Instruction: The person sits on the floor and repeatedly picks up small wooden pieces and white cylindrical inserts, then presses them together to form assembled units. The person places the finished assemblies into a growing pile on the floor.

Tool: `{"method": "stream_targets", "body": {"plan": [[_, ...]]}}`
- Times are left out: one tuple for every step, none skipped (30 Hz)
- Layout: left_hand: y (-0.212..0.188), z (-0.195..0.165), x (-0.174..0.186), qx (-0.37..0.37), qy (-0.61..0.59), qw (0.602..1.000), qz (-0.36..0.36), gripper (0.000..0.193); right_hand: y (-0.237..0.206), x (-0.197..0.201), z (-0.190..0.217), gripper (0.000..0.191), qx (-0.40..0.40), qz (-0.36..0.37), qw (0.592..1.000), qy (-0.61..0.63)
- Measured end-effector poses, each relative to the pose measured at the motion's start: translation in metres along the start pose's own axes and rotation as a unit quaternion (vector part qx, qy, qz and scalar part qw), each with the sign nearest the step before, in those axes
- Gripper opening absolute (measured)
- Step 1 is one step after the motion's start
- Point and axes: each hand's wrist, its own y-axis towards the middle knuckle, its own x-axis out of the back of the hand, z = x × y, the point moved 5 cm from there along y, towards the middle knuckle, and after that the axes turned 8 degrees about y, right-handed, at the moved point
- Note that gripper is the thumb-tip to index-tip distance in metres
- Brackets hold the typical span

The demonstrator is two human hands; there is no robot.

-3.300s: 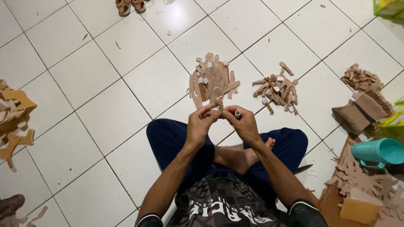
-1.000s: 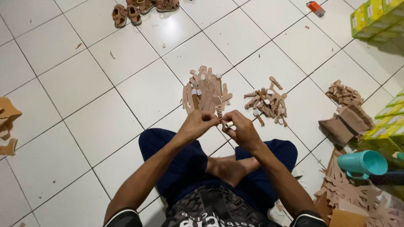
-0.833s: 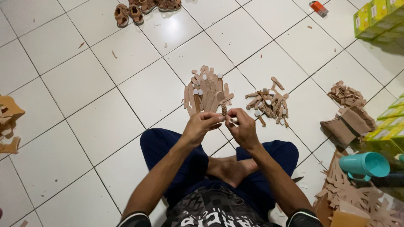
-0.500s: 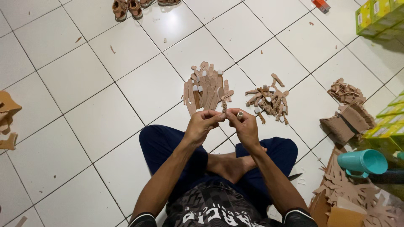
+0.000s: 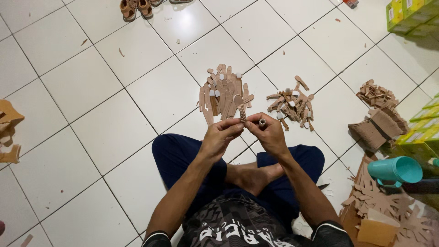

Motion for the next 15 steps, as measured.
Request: {"method": "stream_targets", "body": {"plan": [[-0.002, 0.000, -0.001, -0.010, 0.017, 1.000, -0.008, 0.029, 0.000, 0.001, 0.002, 0.016, 0.011, 0.007, 1.000, -0.009], [-0.004, -0.001, -0.002, -0.021, 0.033, 0.999, -0.017, 0.028, 0.001, 0.001, 0.003, 0.015, 0.022, 0.015, 0.999, -0.019], [-0.006, -0.003, -0.003, -0.033, 0.079, 0.996, -0.026, 0.027, 0.001, 0.002, 0.003, 0.014, 0.012, 0.011, 0.999, -0.032], [-0.008, -0.006, -0.005, -0.047, 0.127, 0.990, -0.032, 0.027, 0.001, 0.003, 0.003, 0.014, 0.003, 0.005, 0.999, -0.044], [-0.009, -0.010, -0.006, -0.061, 0.174, 0.982, -0.039, 0.026, 0.001, 0.004, 0.003, 0.013, -0.004, -0.001, 0.998, -0.057], [-0.010, -0.012, -0.008, -0.062, 0.206, 0.976, -0.041, 0.026, 0.001, 0.003, 0.004, 0.014, -0.002, 0.005, 0.998, -0.059], [-0.011, -0.015, -0.008, -0.063, 0.237, 0.969, -0.043, 0.026, 0.001, 0.003, 0.004, 0.014, -0.001, 0.011, 0.998, -0.061], [-0.012, -0.020, -0.008, -0.065, 0.270, 0.960, -0.044, 0.026, 0.001, 0.002, 0.005, 0.014, 0.003, 0.017, 0.998, -0.062], [-0.012, -0.024, -0.009, -0.077, 0.288, 0.954, -0.036, 0.026, 0.000, 0.001, 0.006, 0.015, 0.002, 0.018, 0.998, -0.064], [-0.012, -0.027, -0.010, -0.088, 0.305, 0.948, -0.030, 0.025, 0.000, 0.001, 0.006, 0.015, 0.000, 0.020, 0.998, -0.066], [-0.012, -0.030, -0.011, -0.101, 0.323, 0.941, -0.024, 0.025, 0.000, 0.000, 0.007, 0.015, 0.000, 0.024, 0.997, -0.068], [-0.012, -0.032, -0.011, -0.106, 0.337, 0.935, -0.027, 0.025, 0.000, 0.000, 0.008, 0.017, 0.001, 0.023, 0.997, -0.072], [-0.012, -0.033, -0.010, -0.110, 0.350, 0.930, -0.029, 0.025, 0.000, 0.000, 0.008, 0.018, 0.000, 0.023, 0.997, -0.075], [-0.011, -0.034, -0.010, -0.116, 0.363, 0.924, -0.033, 0.026, 0.001, 0.000, 0.010, 0.019, 0.001, 0.025, 0.997, -0.080], [-0.011, -0.034, -0.009, -0.109, 0.346, 0.931, -0.031, 0.025, 0.002, 0.000, 0.013, 0.020, 0.016, 0.030, 0.996, -0.079]]}}
